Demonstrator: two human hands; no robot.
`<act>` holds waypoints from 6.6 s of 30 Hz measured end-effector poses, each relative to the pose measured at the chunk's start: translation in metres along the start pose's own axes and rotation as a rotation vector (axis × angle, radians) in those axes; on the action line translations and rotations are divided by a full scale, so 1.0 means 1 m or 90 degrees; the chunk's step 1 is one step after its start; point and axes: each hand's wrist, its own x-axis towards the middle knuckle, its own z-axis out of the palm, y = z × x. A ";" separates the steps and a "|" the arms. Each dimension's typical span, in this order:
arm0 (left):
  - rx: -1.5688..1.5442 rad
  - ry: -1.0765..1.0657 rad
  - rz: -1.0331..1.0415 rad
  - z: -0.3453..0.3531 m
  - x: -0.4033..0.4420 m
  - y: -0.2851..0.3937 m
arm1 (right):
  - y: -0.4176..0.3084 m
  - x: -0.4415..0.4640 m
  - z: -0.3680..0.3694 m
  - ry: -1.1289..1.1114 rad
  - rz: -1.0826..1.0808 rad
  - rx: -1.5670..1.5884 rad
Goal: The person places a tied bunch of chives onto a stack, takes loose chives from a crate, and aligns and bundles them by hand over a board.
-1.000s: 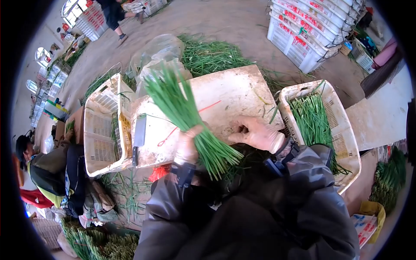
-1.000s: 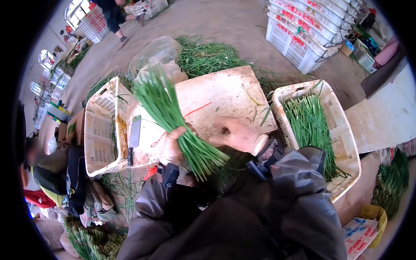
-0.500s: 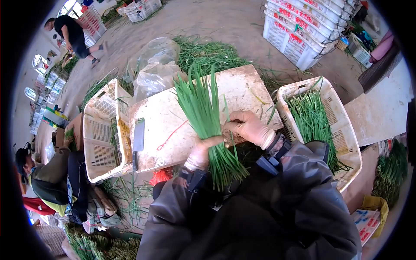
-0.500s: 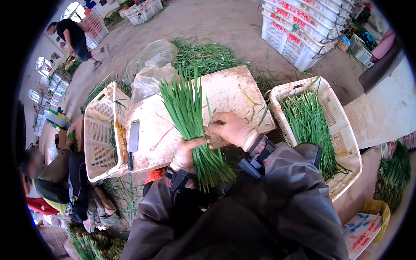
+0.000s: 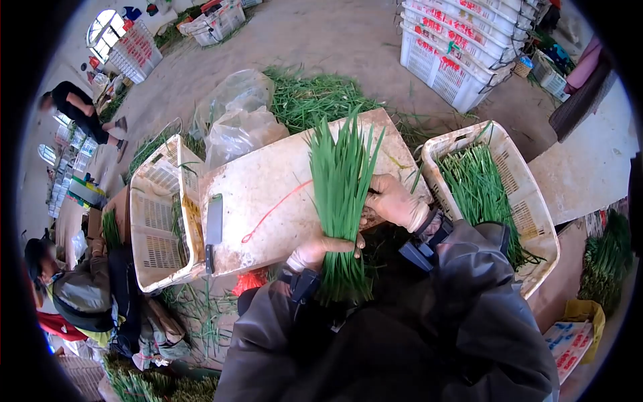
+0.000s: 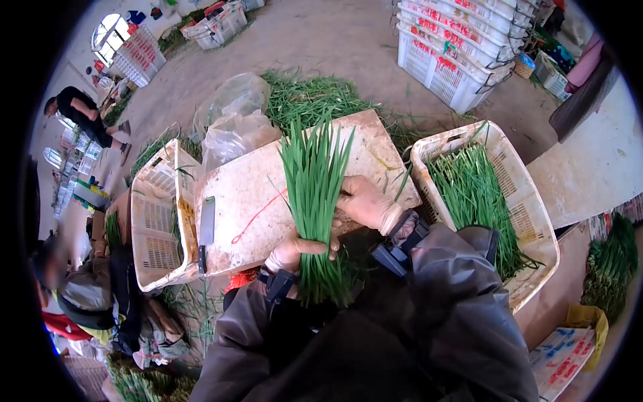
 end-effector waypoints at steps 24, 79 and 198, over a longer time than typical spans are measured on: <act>0.510 0.268 0.113 -0.019 0.018 -0.043 | -0.015 -0.018 -0.048 0.348 -0.162 -0.144; 0.876 0.477 0.147 -0.027 -0.046 -0.003 | 0.007 -0.026 -0.094 0.332 -0.211 -0.785; 0.932 0.372 0.039 0.018 0.001 -0.020 | -0.034 -0.031 -0.033 0.236 -0.356 -0.369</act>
